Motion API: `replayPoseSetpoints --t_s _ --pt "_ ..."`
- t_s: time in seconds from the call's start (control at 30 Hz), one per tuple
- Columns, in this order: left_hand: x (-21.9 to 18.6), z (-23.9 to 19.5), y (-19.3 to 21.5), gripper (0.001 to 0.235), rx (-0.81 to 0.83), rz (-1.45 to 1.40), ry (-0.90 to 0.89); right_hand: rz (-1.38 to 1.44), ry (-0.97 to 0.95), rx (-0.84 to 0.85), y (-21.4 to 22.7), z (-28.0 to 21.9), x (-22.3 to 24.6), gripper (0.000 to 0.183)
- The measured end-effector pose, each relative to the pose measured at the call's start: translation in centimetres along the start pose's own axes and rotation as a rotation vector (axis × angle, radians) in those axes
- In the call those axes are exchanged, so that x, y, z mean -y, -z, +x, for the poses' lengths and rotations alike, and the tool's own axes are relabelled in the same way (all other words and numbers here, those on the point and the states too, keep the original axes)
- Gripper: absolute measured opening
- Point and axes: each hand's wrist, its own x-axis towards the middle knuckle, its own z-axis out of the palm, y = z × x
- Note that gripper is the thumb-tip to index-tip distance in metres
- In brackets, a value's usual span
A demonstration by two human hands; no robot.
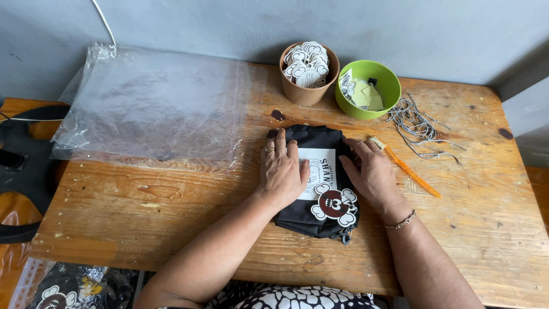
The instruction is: The person attaches a decorative keychain to a small black bag, places a sticker on the bag's surface, and then wraps the entire assembly in a clear plastic bag. The person smooths the plastic to secure the packaging.
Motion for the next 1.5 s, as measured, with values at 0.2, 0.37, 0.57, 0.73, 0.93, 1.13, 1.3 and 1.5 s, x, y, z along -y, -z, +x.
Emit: replayPoseSetpoints --t_s 0.2,0.37,0.57,0.73,0.93,1.13,1.3,1.5 --pt "-0.1 0.1 0.2 0.058 0.07 -0.005 0.02 -0.02 0.003 0.003 0.0 0.0 0.0 0.045" --pt "-0.9 0.4 2.2 0.061 0.103 -0.045 0.009 0.002 -0.011 0.003 -0.3 -0.1 -0.4 0.045" --pt "-1.3 1.1 3.8 0.068 0.32 -0.135 0.008 0.038 -0.012 -0.01 -0.1 0.1 -0.4 0.045" --pt "-1.4 1.1 4.1 0.072 0.373 -0.11 0.011 0.077 -0.027 0.006 0.1 0.0 -0.2 0.044" --pt "-2.2 2.1 5.7 0.068 0.458 -0.069 0.002 -0.003 -0.059 0.062 2.3 -0.5 2.5 0.047" --pt "-3.8 4.2 8.0 0.049 0.614 -0.007 -0.041 -0.244 -0.091 0.344 6.6 1.4 5.0 0.042" --pt "-5.0 5.7 6.4 0.043 0.551 -0.063 -0.091 -0.168 0.011 0.183 9.1 6.8 0.1 0.023" --pt "-6.9 7.7 7.8 0.037 0.485 -0.114 -0.192 -0.368 -0.197 0.157 3.8 16.6 -11.1 0.023"
